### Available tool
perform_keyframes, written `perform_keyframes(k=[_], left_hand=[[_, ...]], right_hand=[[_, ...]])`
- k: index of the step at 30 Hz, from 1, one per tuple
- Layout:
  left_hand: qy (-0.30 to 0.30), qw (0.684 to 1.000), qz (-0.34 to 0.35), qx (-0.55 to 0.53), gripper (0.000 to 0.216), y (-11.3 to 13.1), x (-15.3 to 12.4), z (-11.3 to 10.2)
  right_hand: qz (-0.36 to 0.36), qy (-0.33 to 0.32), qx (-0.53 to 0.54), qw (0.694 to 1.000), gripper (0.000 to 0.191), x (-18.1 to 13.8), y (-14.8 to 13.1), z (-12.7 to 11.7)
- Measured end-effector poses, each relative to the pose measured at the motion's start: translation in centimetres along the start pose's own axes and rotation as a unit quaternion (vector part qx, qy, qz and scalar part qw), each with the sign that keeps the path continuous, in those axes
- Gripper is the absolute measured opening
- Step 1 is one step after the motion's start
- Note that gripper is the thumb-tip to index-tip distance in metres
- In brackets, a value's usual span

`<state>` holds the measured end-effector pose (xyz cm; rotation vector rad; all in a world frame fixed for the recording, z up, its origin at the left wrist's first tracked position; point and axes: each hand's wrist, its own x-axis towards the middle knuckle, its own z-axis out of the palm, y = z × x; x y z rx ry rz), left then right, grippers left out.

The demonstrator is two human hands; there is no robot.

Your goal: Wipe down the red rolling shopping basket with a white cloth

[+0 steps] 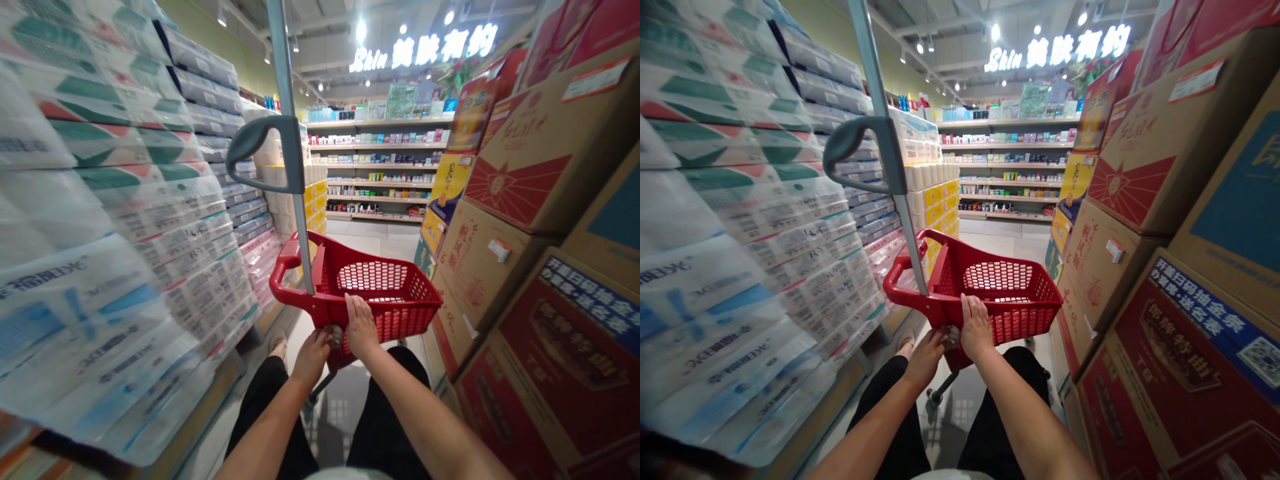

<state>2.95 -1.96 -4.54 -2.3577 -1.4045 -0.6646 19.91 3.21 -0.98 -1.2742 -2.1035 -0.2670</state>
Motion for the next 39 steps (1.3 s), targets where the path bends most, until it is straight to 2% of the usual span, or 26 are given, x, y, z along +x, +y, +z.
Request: perform_keyframes(k=[6,12,18,23,30,35,39], left_hand=[[-0.023,1.000,0.021,0.001,0.026,-0.2,0.0,-0.2],[0.056,0.998,0.019,0.018,0.026,-0.3,0.4,-0.4],[0.011,1.000,0.006,0.022,0.019,-0.3,0.7,-0.6],[0.077,0.996,0.013,0.034,0.026,-0.5,1.7,-1.5],[0.089,0.995,0.015,0.040,0.026,-0.3,2.6,-2.8],[0.099,0.993,0.040,0.047,0.026,-0.5,3.8,-4.0],[0.141,0.988,0.042,0.044,0.026,-0.3,4.6,-5.2]], right_hand=[[-0.002,0.008,-0.004,1.000,0.082,-0.1,0.2,0.5],[-0.007,0.010,-0.001,1.000,0.078,-0.1,0.3,0.4],[-0.001,-0.002,0.001,1.000,0.080,0.0,0.3,0.3],[-0.005,0.001,0.015,1.000,0.078,0.1,0.3,0.4],[-0.006,-0.004,0.017,1.000,0.080,0.0,0.2,0.1],[0.001,-0.007,0.010,1.000,0.078,-0.1,0.2,0.0],[-0.003,0.001,0.010,1.000,0.077,-0.2,0.3,0.2]])
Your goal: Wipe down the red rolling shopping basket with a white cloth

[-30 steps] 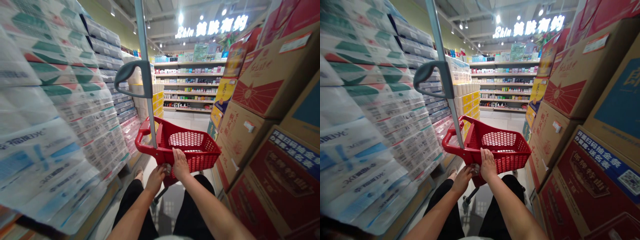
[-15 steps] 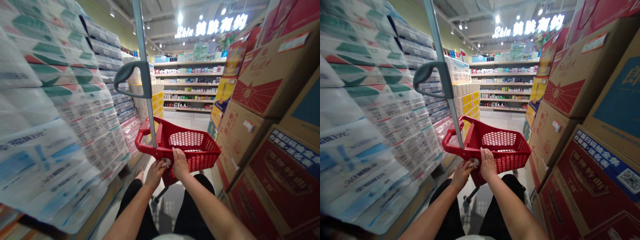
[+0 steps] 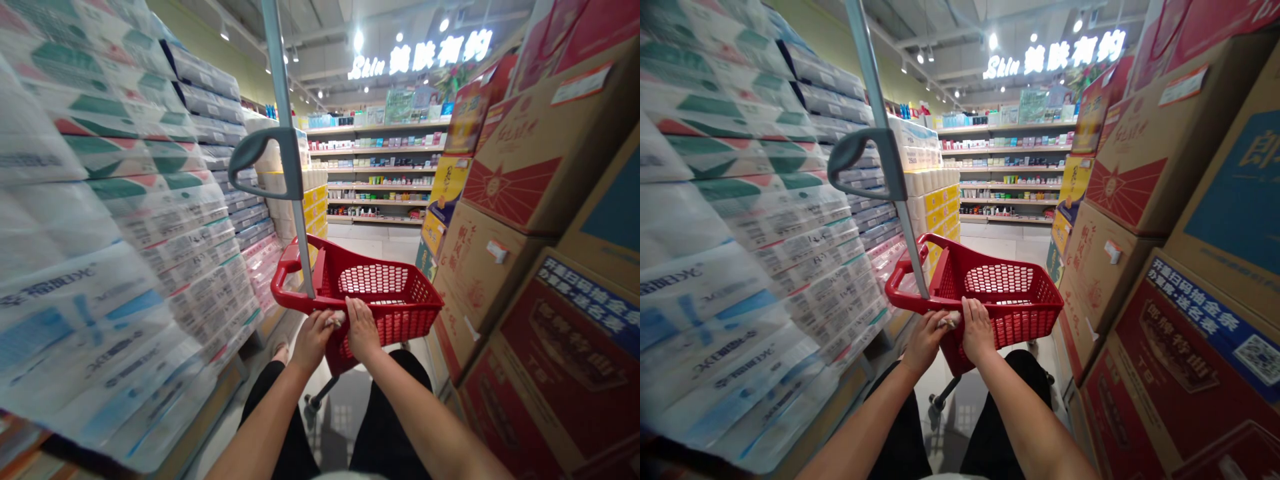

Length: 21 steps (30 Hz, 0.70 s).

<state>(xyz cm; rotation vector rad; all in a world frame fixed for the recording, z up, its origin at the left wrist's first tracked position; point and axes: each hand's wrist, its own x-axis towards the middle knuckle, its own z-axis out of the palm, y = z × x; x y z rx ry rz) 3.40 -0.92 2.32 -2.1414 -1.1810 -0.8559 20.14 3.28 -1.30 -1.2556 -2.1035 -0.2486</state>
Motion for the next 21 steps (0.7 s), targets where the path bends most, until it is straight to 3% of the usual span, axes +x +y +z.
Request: perform_keyframes(k=[3,10,15,21], left_hand=[[0.028,1.000,-0.003,-0.005,0.029,-0.1,0.6,-0.5],[0.010,1.000,0.015,0.013,0.024,0.0,-0.5,-0.3],[0.042,0.999,0.001,-0.001,0.027,-0.3,1.2,-1.5],[0.035,0.999,0.002,0.024,0.029,-0.5,2.4,-1.5]], right_hand=[[-0.001,0.003,-0.003,1.000,0.080,-0.1,0.1,0.1],[0.001,0.005,-0.005,1.000,0.077,-0.2,0.0,-0.1],[0.003,0.011,-0.005,1.000,0.079,-0.3,-0.1,0.0],[0.007,0.003,-0.011,1.000,0.079,-0.3,-0.2,-0.2]])
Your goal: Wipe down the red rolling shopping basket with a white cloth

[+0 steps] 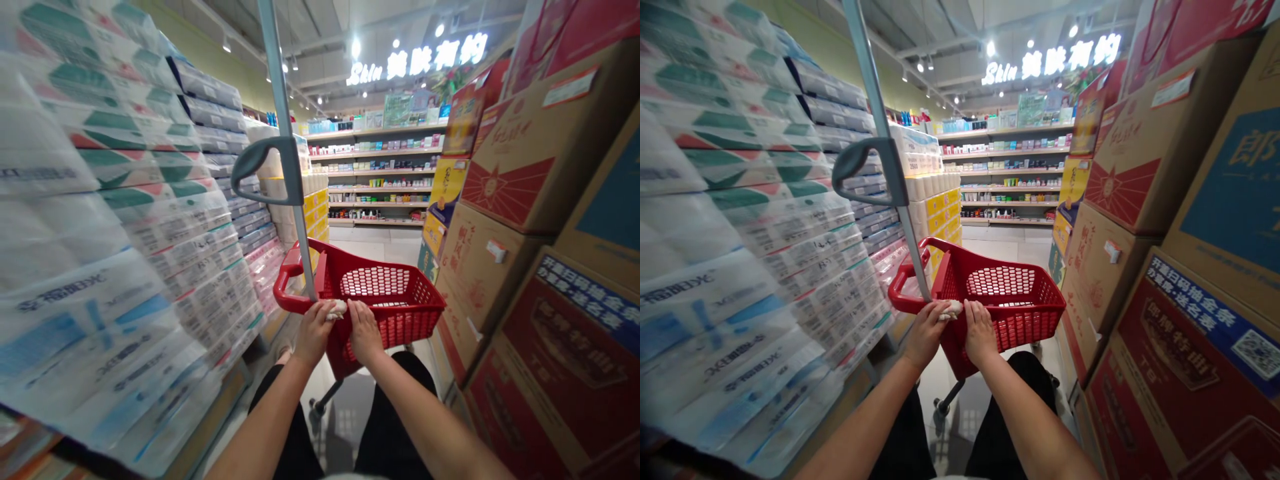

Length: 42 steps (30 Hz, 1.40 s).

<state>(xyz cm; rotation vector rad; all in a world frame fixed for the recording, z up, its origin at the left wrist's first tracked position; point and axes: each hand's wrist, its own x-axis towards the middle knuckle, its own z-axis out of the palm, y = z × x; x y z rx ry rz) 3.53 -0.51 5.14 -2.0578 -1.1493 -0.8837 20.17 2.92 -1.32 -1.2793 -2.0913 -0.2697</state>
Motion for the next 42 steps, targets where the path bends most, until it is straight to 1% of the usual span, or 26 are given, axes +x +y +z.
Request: perform_keyframes(k=[5,9,13,18,23,27,33,39,42], left_hand=[[0.000,1.000,-0.004,0.000,0.029,-0.1,0.0,0.2],[0.014,1.000,0.012,0.019,0.028,0.2,-1.4,0.7],[-0.012,1.000,0.018,0.010,0.027,0.4,-2.4,1.2],[-0.007,1.000,0.014,0.008,0.025,0.2,-2.4,1.2],[-0.030,0.999,0.016,-0.001,0.025,0.2,-3.2,1.3],[-0.034,0.999,0.009,-0.014,0.025,-0.1,-3.7,1.5],[-0.064,0.997,0.030,-0.032,0.029,0.4,-4.4,2.2],[-0.031,0.999,0.007,-0.012,0.028,0.2,-4.7,2.4],[-0.058,0.998,0.018,-0.029,0.029,0.3,-5.2,2.7]], right_hand=[[-0.002,0.002,-0.001,1.000,0.079,0.0,0.1,-0.1],[-0.002,0.000,0.004,1.000,0.078,0.0,0.1,-0.1],[-0.005,-0.001,0.012,1.000,0.081,0.0,0.1,-0.2],[0.000,0.000,0.018,1.000,0.083,0.1,0.1,-0.2],[-0.001,-0.002,0.023,1.000,0.081,0.0,0.0,-0.2],[-0.003,-0.003,0.022,1.000,0.083,0.0,0.1,-0.2],[-0.002,-0.005,0.003,1.000,0.084,0.1,0.0,-0.2],[-0.008,0.005,0.004,1.000,0.084,0.0,0.1,0.0],[-0.002,-0.002,0.006,1.000,0.083,0.1,0.0,-0.2]])
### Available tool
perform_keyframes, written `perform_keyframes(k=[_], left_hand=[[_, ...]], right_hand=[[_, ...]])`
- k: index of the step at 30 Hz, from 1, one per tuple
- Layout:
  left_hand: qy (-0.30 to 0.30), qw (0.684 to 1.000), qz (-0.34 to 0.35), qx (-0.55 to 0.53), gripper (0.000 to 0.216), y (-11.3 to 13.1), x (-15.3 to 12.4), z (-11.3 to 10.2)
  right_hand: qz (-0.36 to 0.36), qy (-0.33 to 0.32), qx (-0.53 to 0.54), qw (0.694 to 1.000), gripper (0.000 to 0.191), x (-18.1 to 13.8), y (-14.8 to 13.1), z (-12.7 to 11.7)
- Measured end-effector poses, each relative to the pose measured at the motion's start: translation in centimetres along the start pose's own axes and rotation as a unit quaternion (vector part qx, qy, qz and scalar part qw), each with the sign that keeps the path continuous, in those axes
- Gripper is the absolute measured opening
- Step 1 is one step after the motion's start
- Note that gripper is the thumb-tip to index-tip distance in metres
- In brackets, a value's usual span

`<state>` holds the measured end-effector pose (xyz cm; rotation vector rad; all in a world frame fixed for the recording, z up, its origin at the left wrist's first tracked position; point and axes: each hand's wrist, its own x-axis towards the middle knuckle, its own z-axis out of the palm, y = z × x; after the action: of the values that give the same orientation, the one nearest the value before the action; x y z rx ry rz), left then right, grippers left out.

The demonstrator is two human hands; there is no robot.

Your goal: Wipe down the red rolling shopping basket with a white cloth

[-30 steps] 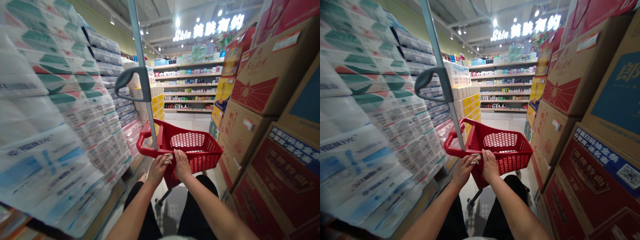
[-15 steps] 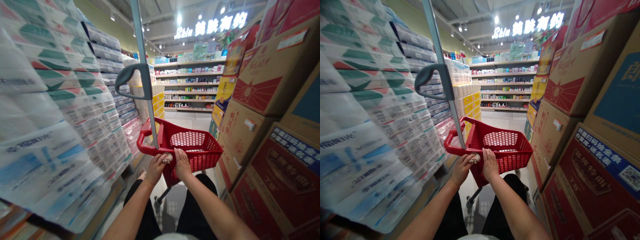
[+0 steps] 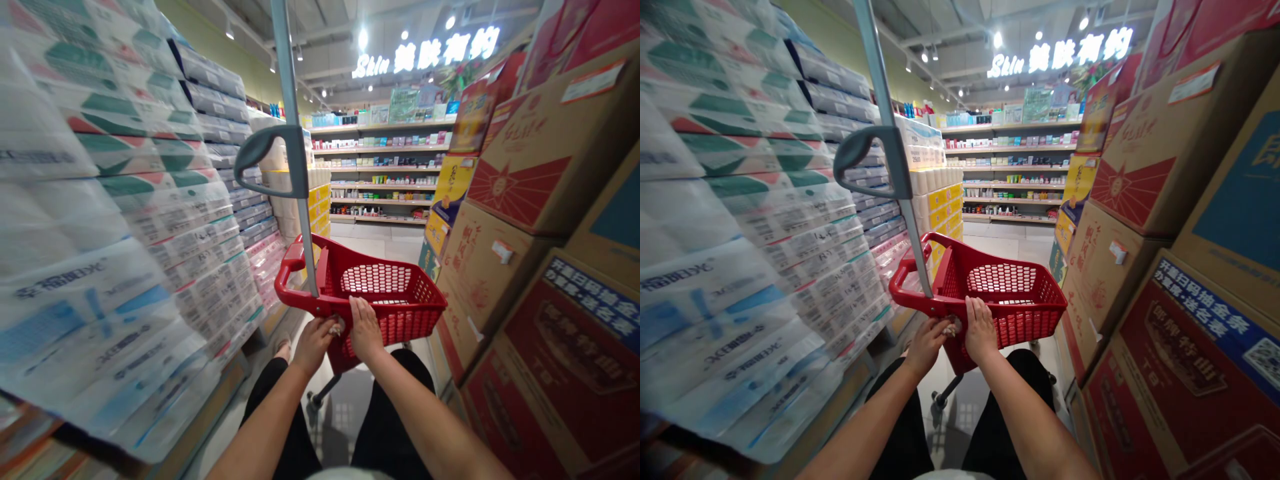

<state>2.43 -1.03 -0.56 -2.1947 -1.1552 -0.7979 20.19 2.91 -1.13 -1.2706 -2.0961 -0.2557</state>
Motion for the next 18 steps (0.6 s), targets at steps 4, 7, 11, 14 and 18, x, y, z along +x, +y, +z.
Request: perform_keyframes(k=[4,7,11,14,18], left_hand=[[-0.030,0.999,-0.003,-0.013,0.027,0.3,-0.4,0.2],[-0.034,0.999,-0.011,-0.021,0.027,0.1,-0.4,0.3],[-0.047,0.998,-0.003,-0.029,0.024,0.1,-0.9,1.1],[-0.083,0.996,-0.004,-0.041,0.020,0.5,-1.7,1.9],[-0.103,0.992,-0.023,-0.073,0.026,1.3,-2.3,2.2]], right_hand=[[-0.004,-0.005,0.007,1.000,0.082,0.2,-0.1,-0.2],[-0.005,0.001,0.011,1.000,0.082,0.1,-0.1,-0.2],[-0.004,0.004,0.001,1.000,0.083,0.1,0.0,0.1],[-0.009,0.002,0.000,1.000,0.085,0.1,0.1,0.2],[-0.007,0.010,0.014,1.000,0.087,0.1,0.1,0.4]])
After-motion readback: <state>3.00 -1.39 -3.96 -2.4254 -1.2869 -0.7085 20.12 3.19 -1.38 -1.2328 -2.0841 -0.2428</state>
